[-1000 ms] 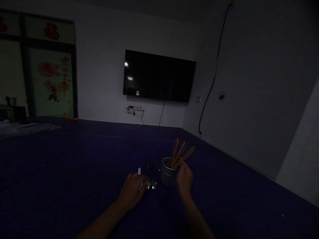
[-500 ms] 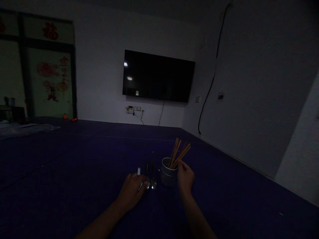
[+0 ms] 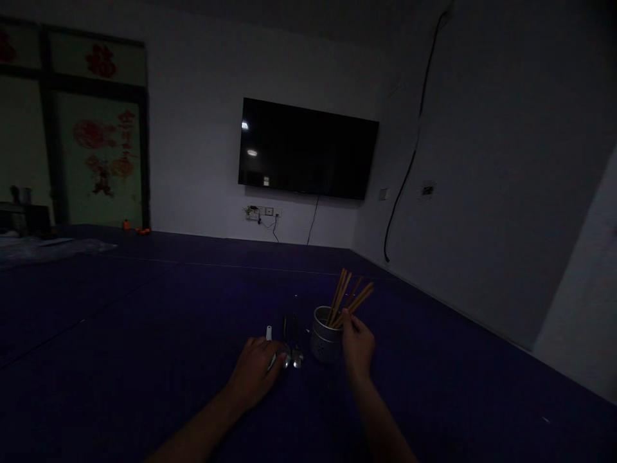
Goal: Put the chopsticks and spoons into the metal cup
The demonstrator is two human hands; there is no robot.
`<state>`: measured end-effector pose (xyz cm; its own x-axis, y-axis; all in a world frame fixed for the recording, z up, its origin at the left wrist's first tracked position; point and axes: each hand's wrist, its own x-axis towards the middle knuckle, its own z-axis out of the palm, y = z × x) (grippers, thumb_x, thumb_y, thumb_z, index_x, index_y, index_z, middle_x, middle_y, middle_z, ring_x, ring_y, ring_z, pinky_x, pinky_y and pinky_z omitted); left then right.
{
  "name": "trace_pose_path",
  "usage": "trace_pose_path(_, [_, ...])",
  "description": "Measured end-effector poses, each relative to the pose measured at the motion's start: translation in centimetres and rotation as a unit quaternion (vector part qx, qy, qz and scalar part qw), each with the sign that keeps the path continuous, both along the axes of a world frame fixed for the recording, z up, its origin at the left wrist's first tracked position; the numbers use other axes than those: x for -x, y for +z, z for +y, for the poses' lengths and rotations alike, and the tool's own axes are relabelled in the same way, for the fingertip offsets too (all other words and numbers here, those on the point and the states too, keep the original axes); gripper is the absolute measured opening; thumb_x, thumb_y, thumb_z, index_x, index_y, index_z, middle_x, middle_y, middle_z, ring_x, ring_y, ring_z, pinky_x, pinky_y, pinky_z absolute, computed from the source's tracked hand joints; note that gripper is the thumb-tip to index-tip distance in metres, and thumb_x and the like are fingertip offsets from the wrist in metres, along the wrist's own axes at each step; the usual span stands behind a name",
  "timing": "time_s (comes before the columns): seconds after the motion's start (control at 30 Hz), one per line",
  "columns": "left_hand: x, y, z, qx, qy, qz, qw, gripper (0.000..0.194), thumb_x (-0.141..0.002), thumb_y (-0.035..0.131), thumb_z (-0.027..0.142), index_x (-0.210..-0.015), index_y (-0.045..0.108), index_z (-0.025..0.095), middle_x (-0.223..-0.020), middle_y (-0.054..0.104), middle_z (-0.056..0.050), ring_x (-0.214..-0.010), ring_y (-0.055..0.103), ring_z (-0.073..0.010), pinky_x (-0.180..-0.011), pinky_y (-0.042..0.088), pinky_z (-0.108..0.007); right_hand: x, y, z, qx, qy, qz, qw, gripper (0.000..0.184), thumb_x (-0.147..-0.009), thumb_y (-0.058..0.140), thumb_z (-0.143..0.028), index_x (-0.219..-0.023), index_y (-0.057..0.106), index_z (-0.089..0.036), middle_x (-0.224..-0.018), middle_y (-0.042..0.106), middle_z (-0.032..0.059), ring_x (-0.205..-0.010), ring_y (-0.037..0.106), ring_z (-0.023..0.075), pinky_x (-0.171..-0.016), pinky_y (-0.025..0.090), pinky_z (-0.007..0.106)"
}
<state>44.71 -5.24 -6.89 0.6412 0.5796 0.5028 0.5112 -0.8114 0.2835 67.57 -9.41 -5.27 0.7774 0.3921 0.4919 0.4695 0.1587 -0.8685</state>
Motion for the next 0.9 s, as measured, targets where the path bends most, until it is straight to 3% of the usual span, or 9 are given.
trace_pose_path(0.17, [0.0, 0.2, -0.1, 0.007, 0.009, -0.002, 1.000, 0.035, -0.096, 0.029, 0.034, -0.099, 0.062, 0.022, -0.097, 0.069, -0.005, -0.094, 0.059, -0.0210, -0.085, 0.038, -0.038, 0.1, 0.0, 0.1, -0.009, -0.004, 0.015, 1.000, 0.061, -0.077, 0.049, -0.066, -0.091, 0.072, -0.011, -0.090, 0.072, 0.0158, -0.081, 0.065, 0.0276, -0.069, 0.046, 0.032])
trace_pose_path(0.3, [0.1, 0.3, 0.2, 0.012, 0.070, -0.003, 0.997, 0.034, -0.095, 0.030, 0.032, -0.093, 0.062, 0.022, -0.096, 0.068, -0.006, -0.095, 0.058, -0.0221, -0.083, 0.038, -0.037, 1.0, 1.0, -0.6, -0.036, -0.131, -0.025, 0.990, 0.067, -0.081, 0.045, -0.061, -0.118, 0.060, -0.007, -0.116, 0.062, 0.0215, -0.098, 0.060, 0.0290, -0.084, 0.044, 0.038])
trace_pose_path(0.4, [0.2, 0.4, 0.6, 0.020, 0.125, -0.001, 0.992, 0.031, -0.094, 0.033, 0.029, -0.089, 0.062, 0.021, -0.094, 0.068, -0.007, -0.096, 0.058, -0.0226, -0.082, 0.038, -0.035, 2.3, 2.0, -1.6, -0.091, -0.201, -0.099, 0.970, 0.063, -0.086, 0.042, -0.055, -0.131, 0.048, -0.012, -0.128, 0.052, 0.0195, -0.102, 0.057, 0.0267, -0.087, 0.044, 0.040])
trace_pose_path(0.53, [0.2, 0.3, 1.2, 0.043, 0.158, 0.023, 0.986, 0.022, -0.089, 0.042, 0.029, -0.093, 0.062, 0.019, -0.096, 0.066, -0.008, -0.098, 0.056, -0.0238, -0.081, 0.039, -0.035, 4.4, 2.3, -2.5, -0.132, -0.143, -0.243, 0.950, 0.051, -0.087, 0.045, -0.046, -0.125, 0.052, -0.013, -0.123, 0.056, 0.0178, -0.110, 0.054, 0.0269, -0.089, 0.044, 0.042])
trace_pose_path(0.63, [0.2, 0.2, 1.3, 0.053, 0.158, 0.041, 0.985, 0.027, -0.084, 0.050, 0.039, -0.099, 0.061, 0.020, -0.104, 0.064, -0.008, -0.104, 0.054, -0.0251, -0.083, 0.039, -0.035, 6.2, 1.7, -2.4, -0.072, -0.006, -0.348, 0.935, 0.036, -0.091, 0.040, -0.038, -0.108, 0.064, -0.018, -0.108, 0.066, 0.0122, -0.103, 0.060, 0.0228, -0.089, 0.045, 0.037])
trace_pose_path(0.73, [0.2, 0.0, 1.2, 0.059, 0.146, 0.056, 0.986, 0.035, -0.082, 0.052, 0.046, -0.104, 0.061, 0.020, -0.109, 0.061, -0.009, -0.108, 0.052, -0.0262, -0.085, 0.039, -0.036, 8.0, 1.1, -1.9, 0.075, 0.126, -0.393, 0.908, 0.035, -0.093, 0.037, -0.034, -0.102, 0.068, -0.021, -0.096, 0.072, 0.0077, -0.089, 0.066, 0.0184, -0.081, 0.047, 0.029])
trace_pose_path(0.8, [0.3, -0.1, 1.2, 0.064, 0.145, 0.069, 0.985, 0.037, -0.081, 0.053, 0.046, -0.106, 0.061, 0.020, -0.111, 0.061, -0.009, -0.109, 0.051, -0.0266, -0.085, 0.040, -0.037, 9.0, 0.9, -1.6, 0.197, 0.171, -0.400, 0.879, 0.033, -0.093, 0.037, -0.032, -0.101, 0.068, -0.024, -0.084, 0.073, 0.0041, -0.077, 0.068, 0.0167, -0.071, 0.047, 0.025])
trace_pose_path(0.9, [0.3, -0.2, 1.3, 0.064, 0.160, 0.086, 0.981, 0.036, -0.081, 0.053, 0.043, -0.108, 0.061, 0.021, -0.110, 0.061, -0.009, -0.109, 0.051, -0.0264, -0.086, 0.040, -0.037, 9.9, 0.6, -1.4, 0.319, 0.200, -0.420, 0.825, 0.030, -0.091, 0.040, -0.028, -0.097, 0.069, -0.026, -0.083, 0.074, 0.0030, -0.078, 0.068, 0.0171, -0.067, 0.044, 0.023])
